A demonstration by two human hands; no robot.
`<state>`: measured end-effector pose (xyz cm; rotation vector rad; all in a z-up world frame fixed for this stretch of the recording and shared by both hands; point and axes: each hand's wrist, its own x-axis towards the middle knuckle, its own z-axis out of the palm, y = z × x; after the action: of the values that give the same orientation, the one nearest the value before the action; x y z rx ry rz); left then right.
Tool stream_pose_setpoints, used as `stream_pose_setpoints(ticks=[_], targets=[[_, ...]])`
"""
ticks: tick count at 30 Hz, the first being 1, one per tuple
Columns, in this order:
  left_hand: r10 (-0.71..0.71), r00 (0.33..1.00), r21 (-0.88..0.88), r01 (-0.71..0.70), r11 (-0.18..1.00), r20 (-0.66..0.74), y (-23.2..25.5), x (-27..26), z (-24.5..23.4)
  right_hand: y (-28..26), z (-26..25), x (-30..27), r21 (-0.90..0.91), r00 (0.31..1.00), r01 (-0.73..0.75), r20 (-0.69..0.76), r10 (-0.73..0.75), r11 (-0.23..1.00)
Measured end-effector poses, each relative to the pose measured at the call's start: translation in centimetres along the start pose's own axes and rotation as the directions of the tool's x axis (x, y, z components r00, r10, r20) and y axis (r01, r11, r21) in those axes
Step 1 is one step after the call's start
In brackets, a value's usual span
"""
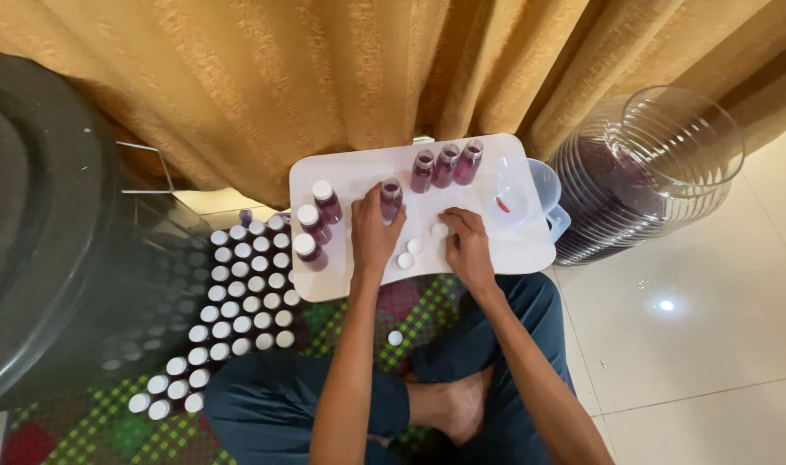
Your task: Capping small purple bottles with white caps and arranging them on a tray and the floor.
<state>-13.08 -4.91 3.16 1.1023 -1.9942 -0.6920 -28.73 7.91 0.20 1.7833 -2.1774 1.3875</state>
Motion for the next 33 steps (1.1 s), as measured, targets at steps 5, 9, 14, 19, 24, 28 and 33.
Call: stream_pose_setpoints(ticks=[5,9,14,19,24,28,33], targets=[[0.033,0.999,-0.063,-0.031,0.998,0.022,-0.5,-4.2,-3.1,-1.4,-0.8,-0.1,0.021,0.999,-0.026,-0.022,0.027,0.999],[0.059,0.997,-0.148,-0.052,0.988,0.042,-0.9,-5.8,-4.7,-2.6,-1.4,0.8,0.104,0.989,-0.053,-0.129,0.066,0.993],[0.114,0.993,-0.162,-0.115,0.980,-0.017,-1.6,-5.9,-4.1,-7.1,-2.2,2.4,0.252,0.989,-0.008,-0.142,0.046,0.968],[0.109,0.994,-0.194,-0.109,0.975,-0.013,-1.1,-6.1,-4.6,-11.7,-0.9,4.3,0.534,0.994,0.004,-0.098,0.057,0.846],[0.112,0.993,-0.165,-0.115,0.980,-0.032,-1.8,-6.4,-3.8,-13.5,0.7,5.0,0.581,0.996,0.008,-0.073,0.042,0.814],[0.102,0.994,-0.192,-0.107,0.975,-0.036,-1.3,-6.3,-4.2,-14.6,0.2,4.4,0.507,0.997,0.071,-0.026,-0.067,0.859],[0.111,0.993,-0.187,-0.118,0.975,-0.050,-0.9,-6.3,-4.4,-13.8,0.2,3.5,0.565,1.000,0.001,0.007,-0.006,0.825]])
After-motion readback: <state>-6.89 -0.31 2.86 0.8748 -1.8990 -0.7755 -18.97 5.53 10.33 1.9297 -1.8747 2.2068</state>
